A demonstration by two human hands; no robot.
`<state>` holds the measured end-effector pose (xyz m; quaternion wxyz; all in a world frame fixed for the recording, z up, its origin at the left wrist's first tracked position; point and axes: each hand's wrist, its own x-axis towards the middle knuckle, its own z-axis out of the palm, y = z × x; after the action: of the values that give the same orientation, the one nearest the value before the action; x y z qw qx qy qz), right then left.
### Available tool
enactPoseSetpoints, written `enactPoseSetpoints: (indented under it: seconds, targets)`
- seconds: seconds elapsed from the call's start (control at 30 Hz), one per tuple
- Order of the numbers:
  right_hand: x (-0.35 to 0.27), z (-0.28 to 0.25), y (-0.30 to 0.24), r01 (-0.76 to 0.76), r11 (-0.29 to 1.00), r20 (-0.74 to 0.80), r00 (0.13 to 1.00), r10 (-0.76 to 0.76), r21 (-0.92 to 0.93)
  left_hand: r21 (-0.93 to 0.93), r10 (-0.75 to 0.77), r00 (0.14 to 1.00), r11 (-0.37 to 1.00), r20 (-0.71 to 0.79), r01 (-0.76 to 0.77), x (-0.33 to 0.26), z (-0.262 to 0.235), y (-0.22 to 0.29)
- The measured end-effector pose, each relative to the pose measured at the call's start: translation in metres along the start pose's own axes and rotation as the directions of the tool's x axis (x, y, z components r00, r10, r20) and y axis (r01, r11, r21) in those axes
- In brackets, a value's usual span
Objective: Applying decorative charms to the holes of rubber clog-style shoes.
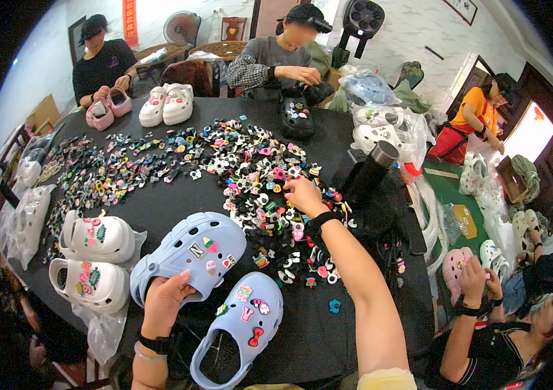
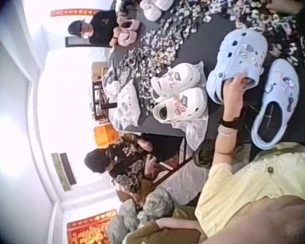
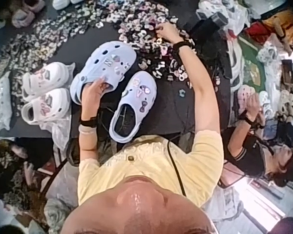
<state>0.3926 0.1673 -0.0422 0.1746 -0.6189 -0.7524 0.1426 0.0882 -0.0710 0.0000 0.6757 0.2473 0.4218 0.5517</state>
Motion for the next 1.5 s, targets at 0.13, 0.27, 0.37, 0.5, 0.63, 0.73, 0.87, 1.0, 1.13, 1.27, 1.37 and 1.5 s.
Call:
enactPoseSetpoints:
  seconds: [0.13, 0.27, 0.37, 0.5, 0.63, 0.73, 0.87, 1.0, 1.13, 1.27, 1.37, 1.5]
  targets:
    - [-0.006, 0.007, -0.013, 0.052, 0.98, -0.151, 0.985, -0.081, -0.191, 0.016, 0.014, 1.0, 1.0, -0.028, -0.014, -0.002, 0.004, 0.003]
    - [0.003, 0.008, 0.013, 0.047, 0.998, -0.167, 0.985, -0.041, 0.031, 0.012, 0.008, 1.0, 1.0, -0.004, -0.008, 0.001, 0.001, 0.0]
    - [0.0, 0.005, 0.016, 0.03, 0.985, -0.178, 0.984, 0.001, 0.171, 0.023, 0.028, 0.999, 0.999, -0.016, -0.028, -0.001, 0.006, 0.003]
    - [-0.003, -0.006, 0.019, -0.084, 0.96, -0.103, 0.988, 0.115, 0.267, 0.022, -0.02, 0.999, 1.0, 0.029, 0.02, -0.002, -0.003, 0.003]
    - [-0.004, -0.008, 0.034, -0.134, 0.941, -0.102, 0.98, 0.173, 0.311, 0.026, -0.003, 1.0, 1.0, 0.011, 0.003, -0.001, 0.005, 0.003]
    - [-0.01, -0.011, 0.028, -0.067, 0.973, -0.127, 0.987, 0.097, 0.22, 0.028, 0.011, 1.0, 1.0, -0.012, -0.011, -0.002, 0.003, 0.003]
    - [-0.01, -0.014, 0.023, -0.114, 0.966, -0.065, 0.989, 0.133, 0.233, 0.016, 0.017, 1.0, 1.0, -0.007, -0.017, -0.002, 0.003, 0.003]
    - [-0.003, -0.01, 0.023, 0.038, 0.994, -0.084, 0.996, -0.03, 0.1, 0.024, 0.008, 1.0, 1.0, -0.009, -0.008, -0.001, 0.002, 0.002]
    - [-0.001, 0.002, 0.001, 0.037, 0.987, -0.066, 0.997, -0.048, -0.155, 0.016, 0.01, 1.0, 1.0, -0.009, -0.009, 0.0, 0.001, 0.001]
    - [0.003, 0.009, 0.005, -0.076, 0.997, -0.125, 0.989, 0.077, 0.012, 0.01, 0.017, 1.0, 1.0, -0.017, -0.017, -0.002, 0.004, 0.003]
    - [0.004, 0.0, 0.026, -0.164, 0.794, 0.045, 0.984, 0.17, 0.585, 0.003, 0.0, 1.0, 1.0, 0.011, 0.0, 0.002, 0.001, -0.001]
    - [-0.023, -0.036, -0.017, -0.389, 0.608, 0.301, 0.921, 0.246, 0.692, 0.017, -0.019, 0.999, 1.0, 0.026, 0.019, -0.003, -0.003, 0.004]
